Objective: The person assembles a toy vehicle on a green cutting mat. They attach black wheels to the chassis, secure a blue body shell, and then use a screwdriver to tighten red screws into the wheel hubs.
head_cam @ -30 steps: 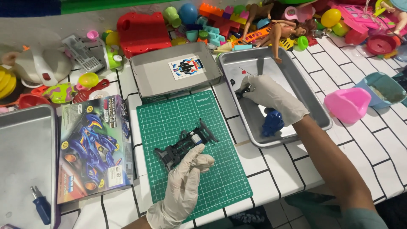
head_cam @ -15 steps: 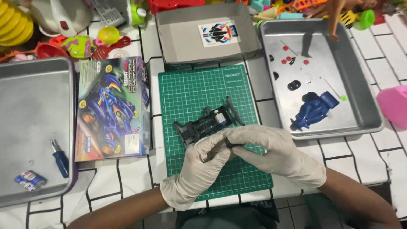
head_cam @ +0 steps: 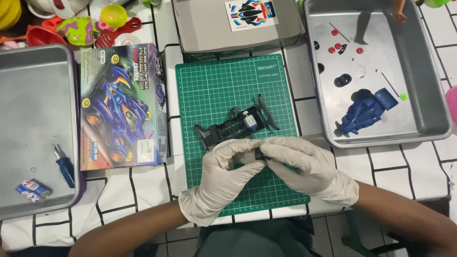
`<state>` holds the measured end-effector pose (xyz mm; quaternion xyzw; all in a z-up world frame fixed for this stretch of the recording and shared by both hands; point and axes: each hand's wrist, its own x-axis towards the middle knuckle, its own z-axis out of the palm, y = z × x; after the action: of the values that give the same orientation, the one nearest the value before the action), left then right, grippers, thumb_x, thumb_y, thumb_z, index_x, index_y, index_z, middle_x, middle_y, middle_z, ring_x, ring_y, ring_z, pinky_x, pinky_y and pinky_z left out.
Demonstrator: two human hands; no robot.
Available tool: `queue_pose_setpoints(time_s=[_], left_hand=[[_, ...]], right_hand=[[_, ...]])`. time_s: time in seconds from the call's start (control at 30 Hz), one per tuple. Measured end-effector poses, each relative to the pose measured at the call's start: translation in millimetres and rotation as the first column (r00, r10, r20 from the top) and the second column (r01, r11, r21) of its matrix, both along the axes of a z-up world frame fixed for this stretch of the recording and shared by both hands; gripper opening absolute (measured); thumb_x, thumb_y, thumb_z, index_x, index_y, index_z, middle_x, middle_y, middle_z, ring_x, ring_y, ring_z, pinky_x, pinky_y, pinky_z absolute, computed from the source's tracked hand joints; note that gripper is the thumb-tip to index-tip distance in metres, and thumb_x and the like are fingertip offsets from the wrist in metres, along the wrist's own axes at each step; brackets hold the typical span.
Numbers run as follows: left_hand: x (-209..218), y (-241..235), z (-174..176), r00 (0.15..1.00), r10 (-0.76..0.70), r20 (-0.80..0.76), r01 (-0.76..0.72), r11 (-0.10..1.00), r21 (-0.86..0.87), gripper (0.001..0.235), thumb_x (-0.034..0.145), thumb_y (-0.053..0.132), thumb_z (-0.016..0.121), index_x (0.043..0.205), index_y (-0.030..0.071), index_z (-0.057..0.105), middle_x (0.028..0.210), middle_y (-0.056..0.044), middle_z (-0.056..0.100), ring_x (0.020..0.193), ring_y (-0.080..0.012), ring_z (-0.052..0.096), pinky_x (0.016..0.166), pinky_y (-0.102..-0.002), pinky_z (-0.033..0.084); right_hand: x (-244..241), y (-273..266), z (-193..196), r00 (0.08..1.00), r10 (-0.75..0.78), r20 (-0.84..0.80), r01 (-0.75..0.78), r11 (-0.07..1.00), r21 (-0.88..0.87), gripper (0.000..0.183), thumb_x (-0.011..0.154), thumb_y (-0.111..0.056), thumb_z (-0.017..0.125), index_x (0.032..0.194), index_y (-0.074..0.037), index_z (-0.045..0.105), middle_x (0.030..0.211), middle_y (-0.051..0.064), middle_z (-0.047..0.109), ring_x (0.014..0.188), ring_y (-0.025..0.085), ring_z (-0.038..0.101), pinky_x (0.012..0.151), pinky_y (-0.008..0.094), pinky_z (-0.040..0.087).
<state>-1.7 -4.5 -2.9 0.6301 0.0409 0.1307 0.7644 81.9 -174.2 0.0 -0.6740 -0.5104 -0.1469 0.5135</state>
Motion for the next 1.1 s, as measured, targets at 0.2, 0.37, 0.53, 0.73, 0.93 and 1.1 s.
queue_pose_setpoints(time_s=[0.2, 0.37, 0.53, 0.73, 0.93, 1.1], left_hand=[[-1.9, -1.8, -10.9, 0.999, 0.024, 0.039, -0.022, 0.999, -0.045, 0.038, 0.079, 0.000, 0.086, 0.113, 0.006, 0.072, 0.113, -0.013, 0.076, 0.097, -0.0198, 0.076, 0.088, -0.031, 0.068], [0.0, -0.4, -2.0, 1.000, 0.016, 0.012, -0.016, 1.000, -0.003, 0.035, 0.079, 0.001, 0.085, 0.112, 0.006, 0.073, 0.109, -0.010, 0.077, 0.095, -0.0198, 0.078, 0.088, -0.030, 0.068], [-2.2, -2.7, -16.2, 0.996, 0.056, 0.074, -0.056, 0.998, -0.001, 0.041, 0.076, 0.001, 0.088, 0.113, 0.007, 0.071, 0.114, -0.014, 0.076, 0.096, -0.0206, 0.077, 0.084, -0.029, 0.069], [-3.3, -2.1, -23.8, 0.994, 0.081, 0.067, -0.077, 0.995, -0.058, 0.033, 0.074, -0.002, 0.089, 0.104, 0.005, 0.077, 0.107, -0.015, 0.076, 0.101, -0.0236, 0.077, 0.088, -0.029, 0.069], [-4.2, -0.6, -13.7, 0.986, 0.070, 0.150, -0.081, 0.994, 0.069, 0.026, 0.074, 0.000, 0.088, 0.097, 0.003, 0.077, 0.106, -0.014, 0.076, 0.100, -0.0249, 0.077, 0.090, -0.033, 0.071], [-0.6, 2.4, -3.4, 0.953, 0.047, 0.300, -0.135, 0.951, 0.277, 0.029, 0.077, 0.000, 0.087, 0.103, 0.000, 0.074, 0.104, -0.014, 0.076, 0.096, -0.0269, 0.079, 0.087, -0.034, 0.072]], right_hand=[[6.7, 0.7, 17.2, 0.994, 0.096, -0.050, -0.100, 0.992, -0.076, 0.031, 0.092, 0.010, 0.072, 0.121, 0.002, 0.064, 0.115, 0.021, 0.073, 0.103, 0.029, 0.078, 0.097, 0.034, 0.068], [6.9, -6.9, 4.7, 0.984, 0.069, -0.166, -0.084, 0.993, -0.084, 0.047, 0.092, 0.004, 0.077, 0.134, -0.005, 0.060, 0.111, 0.009, 0.069, 0.099, 0.021, 0.075, 0.093, 0.029, 0.067], [8.7, -11.6, 2.7, 0.992, 0.056, -0.112, -0.073, 0.985, -0.154, 0.042, 0.093, -0.005, 0.079, 0.133, -0.008, 0.063, 0.113, 0.003, 0.064, 0.101, 0.019, 0.074, 0.094, 0.028, 0.067], [7.3, -16.2, -10.9, 0.995, -0.100, -0.027, 0.089, 0.960, -0.265, 0.040, 0.096, -0.011, 0.077, 0.133, -0.021, 0.066, 0.119, 0.001, 0.074, 0.104, 0.016, 0.077, 0.082, 0.021, 0.063], [12.0, -12.5, -5.0, 0.970, 0.192, -0.147, -0.219, 0.955, -0.198, 0.064, 0.095, 0.017, 0.066, 0.149, -0.011, 0.047, 0.109, 0.005, 0.067, 0.093, 0.021, 0.070, 0.086, 0.029, 0.064], [5.9, -20.1, -21.8, 1.000, 0.011, 0.001, -0.010, 0.964, -0.267, 0.068, 0.092, 0.007, 0.077, 0.146, -0.026, 0.052, 0.124, 0.003, 0.070, 0.103, 0.019, 0.077, 0.067, 0.024, 0.063]])
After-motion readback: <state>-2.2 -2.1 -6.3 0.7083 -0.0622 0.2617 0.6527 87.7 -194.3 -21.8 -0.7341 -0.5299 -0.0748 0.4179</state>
